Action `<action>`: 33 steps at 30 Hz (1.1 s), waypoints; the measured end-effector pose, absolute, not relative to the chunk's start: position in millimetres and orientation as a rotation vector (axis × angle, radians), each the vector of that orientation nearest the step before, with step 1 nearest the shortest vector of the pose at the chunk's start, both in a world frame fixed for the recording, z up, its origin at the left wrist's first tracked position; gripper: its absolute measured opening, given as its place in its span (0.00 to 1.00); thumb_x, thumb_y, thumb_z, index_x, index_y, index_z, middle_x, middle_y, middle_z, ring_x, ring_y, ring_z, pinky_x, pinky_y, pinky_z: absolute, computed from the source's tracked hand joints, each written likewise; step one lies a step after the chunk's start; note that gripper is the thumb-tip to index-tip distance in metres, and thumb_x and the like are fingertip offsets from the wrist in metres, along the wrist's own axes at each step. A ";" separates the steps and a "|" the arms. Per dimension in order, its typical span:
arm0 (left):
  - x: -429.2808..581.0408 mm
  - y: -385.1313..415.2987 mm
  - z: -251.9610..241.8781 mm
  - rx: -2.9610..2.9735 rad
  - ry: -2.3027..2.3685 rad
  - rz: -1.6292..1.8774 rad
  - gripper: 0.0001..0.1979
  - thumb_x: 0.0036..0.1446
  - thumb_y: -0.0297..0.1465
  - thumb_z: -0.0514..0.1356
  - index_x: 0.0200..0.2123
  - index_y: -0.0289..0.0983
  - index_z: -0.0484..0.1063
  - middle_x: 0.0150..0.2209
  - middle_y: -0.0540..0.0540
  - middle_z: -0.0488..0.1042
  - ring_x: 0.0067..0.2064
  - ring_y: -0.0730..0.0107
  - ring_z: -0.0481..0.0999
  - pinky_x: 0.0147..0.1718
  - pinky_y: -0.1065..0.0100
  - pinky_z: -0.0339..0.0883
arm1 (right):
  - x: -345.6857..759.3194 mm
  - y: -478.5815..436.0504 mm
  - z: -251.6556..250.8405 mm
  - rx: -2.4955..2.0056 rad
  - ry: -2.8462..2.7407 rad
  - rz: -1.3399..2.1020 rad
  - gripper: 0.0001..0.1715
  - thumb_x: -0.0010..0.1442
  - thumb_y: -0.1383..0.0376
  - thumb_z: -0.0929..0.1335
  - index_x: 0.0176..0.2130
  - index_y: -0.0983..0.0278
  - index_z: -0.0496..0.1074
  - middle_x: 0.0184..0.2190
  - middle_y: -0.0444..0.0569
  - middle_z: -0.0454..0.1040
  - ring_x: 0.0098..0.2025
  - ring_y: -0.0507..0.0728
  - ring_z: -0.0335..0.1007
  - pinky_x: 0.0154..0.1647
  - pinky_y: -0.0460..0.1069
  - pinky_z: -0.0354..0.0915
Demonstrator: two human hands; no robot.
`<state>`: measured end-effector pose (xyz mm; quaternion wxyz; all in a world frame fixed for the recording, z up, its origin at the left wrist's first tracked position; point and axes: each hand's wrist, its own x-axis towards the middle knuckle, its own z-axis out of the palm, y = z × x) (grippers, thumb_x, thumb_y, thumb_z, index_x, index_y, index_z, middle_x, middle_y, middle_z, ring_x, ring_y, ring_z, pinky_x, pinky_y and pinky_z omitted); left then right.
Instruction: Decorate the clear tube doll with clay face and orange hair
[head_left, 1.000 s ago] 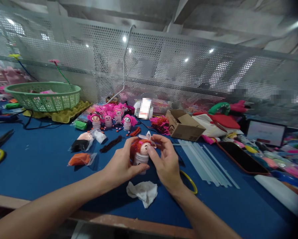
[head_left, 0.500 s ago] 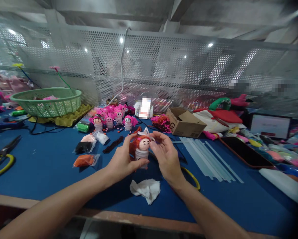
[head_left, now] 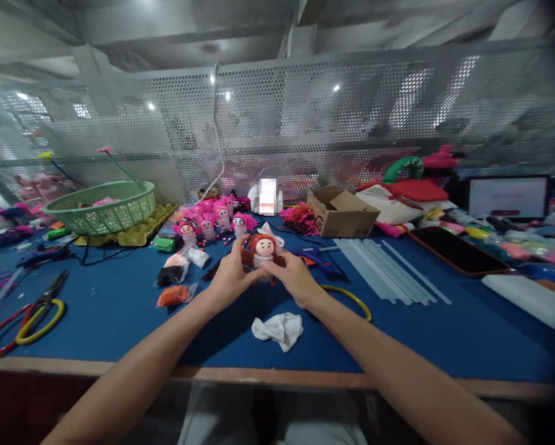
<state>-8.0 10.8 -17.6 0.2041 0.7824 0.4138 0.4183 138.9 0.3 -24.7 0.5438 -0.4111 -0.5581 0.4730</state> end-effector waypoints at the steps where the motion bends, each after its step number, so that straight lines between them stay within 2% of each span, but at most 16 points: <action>1: -8.9 9.5 -16.1 2.269 1.198 1.211 0.35 0.44 0.37 0.63 0.53 0.35 0.52 0.34 0.45 0.71 0.34 0.66 0.73 0.34 0.65 0.69 | 139.1 0.3 -24.0 -0.988 -1.306 1.118 0.24 0.44 0.60 0.69 0.40 0.69 0.69 0.36 0.52 0.75 0.37 0.58 0.71 0.40 0.51 0.65; 6: -13.1 5.1 -14.5 2.716 1.085 1.327 0.23 0.53 0.34 0.56 0.52 0.38 0.56 0.39 0.44 0.67 0.39 0.69 0.70 0.40 0.66 0.66 | 138.8 -0.7 -21.2 -1.000 -1.287 1.080 0.22 0.44 0.60 0.68 0.39 0.69 0.69 0.34 0.50 0.75 0.35 0.56 0.70 0.37 0.50 0.64; 10: -13.1 6.0 -17.2 2.822 1.018 1.275 0.23 0.55 0.33 0.54 0.54 0.38 0.55 0.41 0.42 0.65 0.42 0.68 0.69 0.42 0.67 0.65 | 138.2 -2.3 -19.8 -0.987 -1.308 1.050 0.22 0.45 0.60 0.68 0.40 0.69 0.69 0.35 0.51 0.75 0.37 0.57 0.70 0.38 0.50 0.64; 19: -13.2 7.1 -16.7 2.883 0.953 1.313 0.21 0.57 0.32 0.52 0.54 0.37 0.56 0.40 0.42 0.66 0.41 0.69 0.69 0.42 0.68 0.65 | 139.2 -0.6 -24.8 -0.960 -1.370 0.988 0.19 0.46 0.65 0.66 0.41 0.68 0.69 0.36 0.50 0.75 0.38 0.57 0.71 0.41 0.51 0.64; 29: -12.5 6.1 -16.4 2.868 0.957 1.273 0.20 0.57 0.33 0.51 0.53 0.37 0.57 0.40 0.41 0.66 0.42 0.68 0.69 0.42 0.66 0.65 | 139.3 -2.7 -21.5 -0.999 -1.387 0.976 0.20 0.46 0.64 0.66 0.41 0.69 0.69 0.36 0.51 0.75 0.37 0.57 0.71 0.41 0.51 0.64; 33: -13.1 4.8 -17.1 2.762 0.968 1.280 0.23 0.56 0.33 0.53 0.54 0.37 0.55 0.40 0.41 0.67 0.42 0.68 0.68 0.44 0.64 0.64 | 138.6 -1.6 -23.1 -0.993 -1.373 0.974 0.20 0.45 0.64 0.67 0.40 0.68 0.69 0.35 0.51 0.76 0.37 0.57 0.71 0.41 0.51 0.64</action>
